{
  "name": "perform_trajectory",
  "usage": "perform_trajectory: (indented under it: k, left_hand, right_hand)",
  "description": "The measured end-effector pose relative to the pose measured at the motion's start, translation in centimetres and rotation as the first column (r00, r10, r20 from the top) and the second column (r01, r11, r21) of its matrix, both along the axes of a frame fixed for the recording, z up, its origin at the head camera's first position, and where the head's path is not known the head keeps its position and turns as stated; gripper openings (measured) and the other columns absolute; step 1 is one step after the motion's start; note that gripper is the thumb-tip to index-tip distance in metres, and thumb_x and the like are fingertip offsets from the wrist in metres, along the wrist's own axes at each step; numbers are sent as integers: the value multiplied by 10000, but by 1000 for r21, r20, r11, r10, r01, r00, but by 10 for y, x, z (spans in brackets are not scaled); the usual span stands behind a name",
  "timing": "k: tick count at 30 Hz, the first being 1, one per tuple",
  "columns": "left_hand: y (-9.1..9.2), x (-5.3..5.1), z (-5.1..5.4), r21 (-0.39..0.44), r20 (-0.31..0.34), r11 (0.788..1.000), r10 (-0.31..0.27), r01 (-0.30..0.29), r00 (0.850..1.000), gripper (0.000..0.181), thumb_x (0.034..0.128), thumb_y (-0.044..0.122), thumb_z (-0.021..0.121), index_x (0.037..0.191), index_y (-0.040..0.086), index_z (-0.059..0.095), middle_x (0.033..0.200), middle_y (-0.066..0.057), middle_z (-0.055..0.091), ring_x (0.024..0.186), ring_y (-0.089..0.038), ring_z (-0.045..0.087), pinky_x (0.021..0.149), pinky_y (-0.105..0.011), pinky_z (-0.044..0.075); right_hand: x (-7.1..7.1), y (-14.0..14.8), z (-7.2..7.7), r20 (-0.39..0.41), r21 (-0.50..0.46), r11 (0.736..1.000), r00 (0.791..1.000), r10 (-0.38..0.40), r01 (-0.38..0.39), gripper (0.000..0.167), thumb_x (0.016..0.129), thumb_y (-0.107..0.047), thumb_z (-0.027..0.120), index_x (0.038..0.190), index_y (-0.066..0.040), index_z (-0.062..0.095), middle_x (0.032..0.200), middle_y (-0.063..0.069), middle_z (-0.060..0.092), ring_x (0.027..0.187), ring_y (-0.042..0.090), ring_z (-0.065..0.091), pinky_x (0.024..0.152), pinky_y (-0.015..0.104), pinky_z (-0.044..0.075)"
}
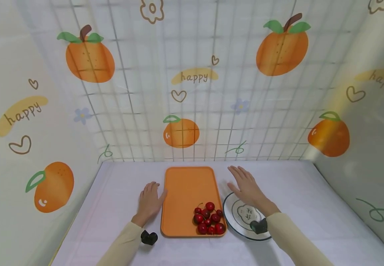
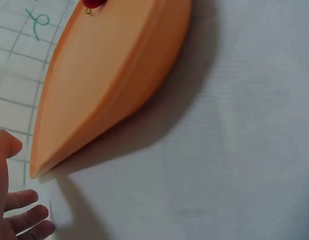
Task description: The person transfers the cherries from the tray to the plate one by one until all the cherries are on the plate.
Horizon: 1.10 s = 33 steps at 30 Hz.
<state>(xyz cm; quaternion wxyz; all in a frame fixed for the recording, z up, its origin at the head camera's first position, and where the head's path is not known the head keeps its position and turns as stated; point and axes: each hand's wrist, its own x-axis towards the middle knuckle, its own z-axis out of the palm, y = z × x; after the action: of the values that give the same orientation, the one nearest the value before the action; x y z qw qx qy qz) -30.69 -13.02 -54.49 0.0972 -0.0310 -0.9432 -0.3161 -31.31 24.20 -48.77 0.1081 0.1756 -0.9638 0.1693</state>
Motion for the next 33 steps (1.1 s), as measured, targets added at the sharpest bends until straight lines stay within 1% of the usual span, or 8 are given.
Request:
perform_trajectory:
  k: [2, 5, 8, 12, 20, 25, 30, 33]
  left_hand:
    - [2, 1, -2, 0, -6, 1000, 3, -3, 1000, 468, 1001, 372, 587, 1251, -24, 577, 1268, -205, 574, 1226, -388, 512, 1033, -555, 393]
    - [4, 1, -5, -5, 8, 1000, -4, 4, 1000, 378, 987, 346, 600, 1131, -2, 573, 1052, -141, 563, 988, -309, 514, 878, -467, 421]
    - [6, 2, -4, -11, 26, 1000, -25, 25, 999, 309, 979, 316, 599, 1037, 13, 568, 931, -105, 554, 853, -252, 502, 772, -394, 423]
    - [7, 3, 2, -2, 40, 999, -43, 43, 998, 239, 981, 266, 604, 914, 39, 566, 793, -68, 536, 717, -197, 485, 654, -320, 390]
    - [8, 5, 9, -39, 70, 997, -59, 61, 996, 237, 979, 212, 613, 810, 77, 514, 704, -24, 467, 633, -165, 445, 580, -269, 323]
    - [8, 4, 6, -78, 58, 995, -63, 68, 996, 244, 958, 178, 607, 770, 93, 478, 687, -13, 417, 619, -164, 409, 570, -263, 288]
    - [7, 4, 3, -114, 52, 992, -57, 62, 997, 234, 945, 184, 594, 761, 111, 471, 667, 5, 411, 599, -162, 409, 556, -272, 281]
    - [8, 6, 2, -124, 60, 991, -53, 60, 997, 241, 955, 197, 587, 762, 117, 469, 653, 10, 413, 587, -162, 418, 544, -280, 281]
  right_hand:
    - [1, -2, 1, -24, 8, 1000, 999, 26, -26, 613, 1036, -320, 552, 1557, -48, 379, 1619, 228, 379, 1515, 480, 281, 1216, 682, 198]
    - [2, -4, 2, -29, 7, 998, 997, 66, -66, 575, 1034, -301, 561, 1533, -50, 425, 1590, 224, 429, 1497, 486, 321, 1198, 693, 232]
    - [4, -6, 3, -5, -2, 995, 995, 95, -95, 563, 1039, -298, 559, 1527, -47, 434, 1582, 211, 450, 1491, 483, 338, 1186, 701, 249]
    - [5, -10, 4, 35, -19, 993, 993, 115, -115, 561, 1046, -320, 550, 1524, -48, 438, 1572, 198, 466, 1481, 471, 351, 1184, 698, 254]
    - [9, -16, 1, 99, -59, 989, 985, 140, -135, 543, 1044, -331, 559, 1515, -79, 459, 1543, 180, 499, 1451, 431, 409, 1177, 678, 296]
    - [10, -18, -2, 165, -75, 986, 973, 159, -149, 543, 1050, -390, 540, 1510, -110, 470, 1536, 134, 517, 1443, 395, 433, 1160, 658, 349]
    - [11, -22, -2, 209, -81, 976, 954, 214, -201, 490, 1058, -334, 534, 1491, -109, 491, 1517, 117, 542, 1419, 375, 465, 1158, 631, 370]
    - [13, -26, 0, 239, -92, 968, 939, 248, -233, 465, 1047, -285, 551, 1478, -116, 506, 1462, 107, 582, 1320, 348, 533, 1093, 584, 449]
